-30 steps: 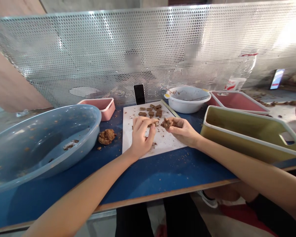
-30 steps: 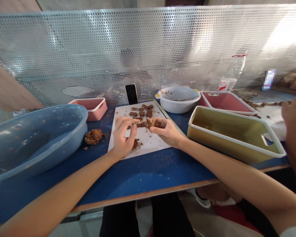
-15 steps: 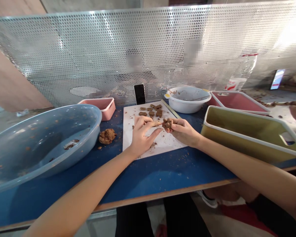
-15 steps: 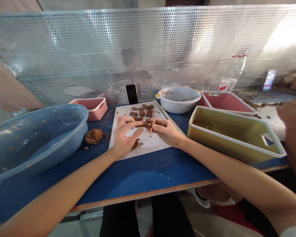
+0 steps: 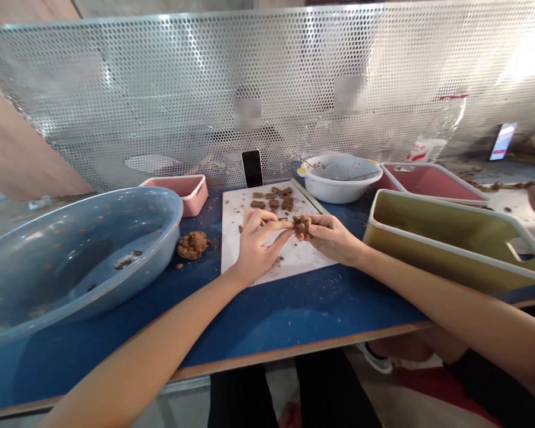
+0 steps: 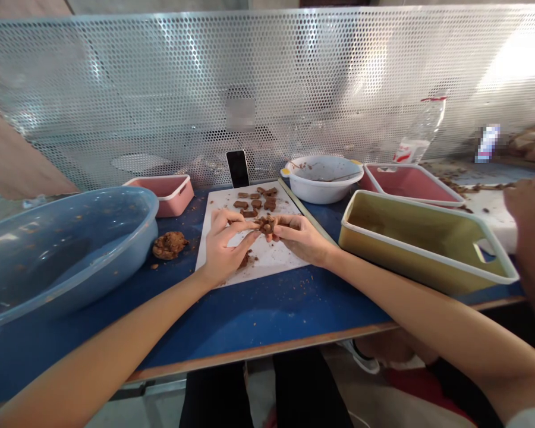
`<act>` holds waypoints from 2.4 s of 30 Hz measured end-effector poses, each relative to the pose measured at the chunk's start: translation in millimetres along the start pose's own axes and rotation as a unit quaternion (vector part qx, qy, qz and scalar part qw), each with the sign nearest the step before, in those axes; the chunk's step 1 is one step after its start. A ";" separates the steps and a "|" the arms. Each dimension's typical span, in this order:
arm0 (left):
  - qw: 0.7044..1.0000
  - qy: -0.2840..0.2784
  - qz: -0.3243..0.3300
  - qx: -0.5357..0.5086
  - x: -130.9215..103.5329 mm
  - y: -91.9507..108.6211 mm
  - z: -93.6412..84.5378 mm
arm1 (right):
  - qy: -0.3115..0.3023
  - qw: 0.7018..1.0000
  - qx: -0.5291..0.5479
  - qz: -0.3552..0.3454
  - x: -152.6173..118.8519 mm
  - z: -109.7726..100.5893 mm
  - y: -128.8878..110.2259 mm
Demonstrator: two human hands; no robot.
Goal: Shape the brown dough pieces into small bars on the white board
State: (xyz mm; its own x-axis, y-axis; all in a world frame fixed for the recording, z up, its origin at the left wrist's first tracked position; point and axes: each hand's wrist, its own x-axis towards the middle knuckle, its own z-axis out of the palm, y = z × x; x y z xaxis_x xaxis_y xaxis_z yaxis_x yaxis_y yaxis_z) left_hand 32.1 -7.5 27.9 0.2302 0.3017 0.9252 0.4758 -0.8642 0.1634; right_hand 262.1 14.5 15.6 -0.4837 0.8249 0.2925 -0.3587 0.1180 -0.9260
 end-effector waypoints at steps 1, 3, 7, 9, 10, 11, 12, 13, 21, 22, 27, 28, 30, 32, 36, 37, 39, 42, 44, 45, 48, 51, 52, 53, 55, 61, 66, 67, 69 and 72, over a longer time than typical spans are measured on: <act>1.000 -0.001 -0.002 0.002 -0.1 0.1 0.0 | 0.000 1.000 0.002 0.001 -0.1 0.0 0.3; 1.000 -0.003 -0.004 0.006 0.0 0.3 -0.1 | 0.001 1.000 0.007 0.003 0.0 0.3 0.8; 1.000 -0.008 -0.008 0.012 0.7 1.0 -1.0 | -0.002 1.000 0.012 -0.001 0.4 0.4 1.5; 1.000 -0.012 -0.010 0.013 1.5 2.2 -1.8 | -0.003 1.000 0.011 -0.004 0.6 0.0 1.4; 1.000 -0.013 -0.012 0.011 1.8 3.2 -2.3 | -0.004 1.000 0.008 -0.006 0.7 -0.1 1.2; 1.000 -0.013 -0.014 0.008 2.2 4.3 -2.9 | -0.006 1.000 0.006 -0.007 0.7 -0.1 0.9; 1.000 -0.011 -0.017 0.005 2.6 5.6 -3.5 | -0.008 1.000 0.003 -0.007 0.7 0.2 0.4; 1.000 -0.010 -0.022 0.002 3.0 6.9 -4.1 | -0.009 1.000 0.000 -0.007 0.6 0.7 -0.3; 0.998 -0.018 -0.050 0.016 10.2 1.5 -8.7 | -0.005 0.999 -0.047 -0.006 1.5 1.6 -2.8; 0.998 -0.021 -0.048 0.021 11.6 -1.7 -8.9 | -0.002 0.998 -0.062 -0.008 1.4 0.9 -2.8; 0.997 -0.034 -0.061 0.023 15.9 -14.1 -8.2 | 0.042 0.991 -0.130 0.003 -0.1 1.7 -5.9; 0.996 -0.037 -0.071 0.028 16.1 -14.5 -7.8 | 0.053 0.988 -0.144 0.003 -0.3 2.8 -6.3; 0.995 -0.041 -0.085 0.037 16.0 -13.3 -6.9 | 0.075 0.982 -0.175 -0.008 -0.3 4.7 -5.9; 0.994 -0.047 -0.090 0.039 15.4 -10.3 -5.8 | 0.099 0.972 -0.212 -0.033 -0.3 5.9 -3.5; 0.993 -0.062 -0.091 0.033 13.8 -3.9 -3.6 | 0.124 0.951 -0.271 -0.082 -1.2 6.8 2.2; 0.993 -0.063 -0.094 0.032 13.5 -2.8 -3.3 | 0.125 0.948 -0.278 -0.089 -1.7 7.1 2.9; 0.993 -0.063 -0.098 0.029 13.1 -1.3 -2.8 | 0.123 0.947 -0.281 -0.097 -2.5 7.9 3.4; 0.993 -0.063 -0.099 0.028 12.7 -0.1 -2.1 | 0.118 0.946 -0.282 -0.105 -3.2 9.5 2.7; 0.993 -0.061 -0.096 0.028 12.2 0.3 -1.6 | 0.116 0.945 -0.286 -0.109 -3.6 10.6 1.9; 0.993 -0.061 -0.096 0.028 12.0 0.5 -1.4 | 0.116 0.944 -0.289 -0.109 -3.8 11.2 1.5; 0.992 -0.062 -0.102 0.029 11.3 1.0 -1.1 | 0.119 0.941 -0.300 -0.106 -4.8 13.0 0.0; 0.991 -0.066 -0.110 0.028 10.7 1.4 -0.6 | 0.117 0.937 -0.309 -0.110 -6.0 14.2 -1.3; 0.992 -0.065 -0.109 0.027 10.6 1.4 -0.4 | 0.116 0.936 -0.312 -0.114 -6.2 14.5 -1.6; 0.992 -0.065 -0.106 0.025 10.4 1.3 -0.2 | 0.115 0.935 -0.314 -0.116 -6.5 14.7 -1.9; 0.992 -0.065 -0.102 0.025 10.0 1.2 0.3 | 0.115 0.933 -0.319 -0.120 -6.6 15.1 -2.3; 0.992 -0.074 -0.097 0.027 9.9 1.5 0.3 | 0.119 0.923 -0.346 -0.123 -7.0 16.1 -3.4; 0.993 -0.067 -0.101 0.013 10.2 2.6 -0.2 | 0.114 0.931 -0.329 -0.112 -6.1 13.2 -0.9; 0.992 -0.062 -0.107 0.010 10.2 2.5 -0.3 | 0.114 0.935 -0.320 -0.105 -5.2 12.0 0.3; 0.991 -0.052 -0.120 0.008 9.8 1.8 -0.7 | 0.117 0.943 -0.299 -0.088 -2.9 9.2 3.0; 0.991 -0.042 -0.128 0.017 8.8 -0.8 -1.5 | 0.123 0.960 -0.246 -0.054 1.2 5.5 5.7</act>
State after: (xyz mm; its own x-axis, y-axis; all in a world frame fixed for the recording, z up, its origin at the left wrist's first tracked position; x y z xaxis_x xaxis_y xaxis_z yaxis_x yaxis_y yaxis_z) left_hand 32.5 -4.7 36.5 0.1677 0.5429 0.8229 0.5560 -0.7414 0.3758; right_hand 255.1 13.1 12.0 -0.2397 0.8918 0.3836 0.0531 0.4066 -0.9120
